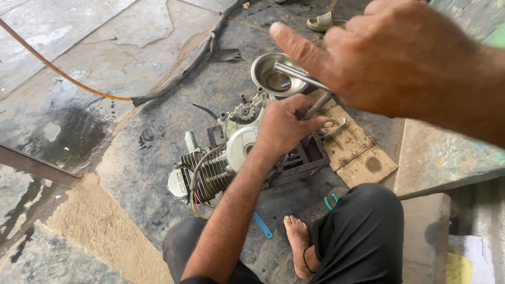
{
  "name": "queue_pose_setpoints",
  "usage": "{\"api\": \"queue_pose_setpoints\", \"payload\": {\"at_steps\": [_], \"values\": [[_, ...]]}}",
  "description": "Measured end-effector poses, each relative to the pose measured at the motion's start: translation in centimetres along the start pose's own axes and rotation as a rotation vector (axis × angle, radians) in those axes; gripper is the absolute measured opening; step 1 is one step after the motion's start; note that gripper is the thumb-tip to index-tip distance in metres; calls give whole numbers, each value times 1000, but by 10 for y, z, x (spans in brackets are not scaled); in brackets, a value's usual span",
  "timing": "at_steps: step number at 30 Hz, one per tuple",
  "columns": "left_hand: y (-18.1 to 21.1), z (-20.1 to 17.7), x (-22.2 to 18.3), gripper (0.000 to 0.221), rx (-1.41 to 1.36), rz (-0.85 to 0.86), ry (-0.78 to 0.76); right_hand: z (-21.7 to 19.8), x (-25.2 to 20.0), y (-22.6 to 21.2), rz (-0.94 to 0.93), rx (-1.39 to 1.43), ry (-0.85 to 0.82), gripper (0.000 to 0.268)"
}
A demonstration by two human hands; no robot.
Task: Repairing a motorcycle engine using various tools.
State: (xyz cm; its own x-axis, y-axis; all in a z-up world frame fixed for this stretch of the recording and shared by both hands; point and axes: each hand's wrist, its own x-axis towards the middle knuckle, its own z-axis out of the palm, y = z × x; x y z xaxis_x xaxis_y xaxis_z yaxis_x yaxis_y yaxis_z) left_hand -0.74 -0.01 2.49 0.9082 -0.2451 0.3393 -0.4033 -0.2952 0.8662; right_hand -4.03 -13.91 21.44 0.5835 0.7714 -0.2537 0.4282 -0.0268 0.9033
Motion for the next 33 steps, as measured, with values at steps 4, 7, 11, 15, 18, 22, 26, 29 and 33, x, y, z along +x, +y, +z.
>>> {"api": "queue_pose_setpoints", "payload": {"at_steps": [4,7,11,15,18,22,26,29,33], "values": [[-8,1,1,37,47,-13,21,11,-3,0,92,-140,469,72],[-27,8,7,34,51,50,60,16,-1,-1,44,-213,450,72],[-15,2,4,30,54,83,104,-19,10,2,66,196,-418,76],[-15,-1,6,35,13,20,84,4,5,0,68,163,-18,67],[-15,-4,7,36,23,-6,67,14,4,-2,81,117,572,59],[-24,2,8,37,37,65,84,4,9,-2,-40,-209,405,69],[-25,3,7,34,31,84,64,2,15,-4,-104,-78,-31,50],[-3,-3,3,39,54,40,44,-16,25,-2,-32,170,-396,69],[-11,1,5,40,111,-23,47,30,16,-7,113,189,282,63]]}}
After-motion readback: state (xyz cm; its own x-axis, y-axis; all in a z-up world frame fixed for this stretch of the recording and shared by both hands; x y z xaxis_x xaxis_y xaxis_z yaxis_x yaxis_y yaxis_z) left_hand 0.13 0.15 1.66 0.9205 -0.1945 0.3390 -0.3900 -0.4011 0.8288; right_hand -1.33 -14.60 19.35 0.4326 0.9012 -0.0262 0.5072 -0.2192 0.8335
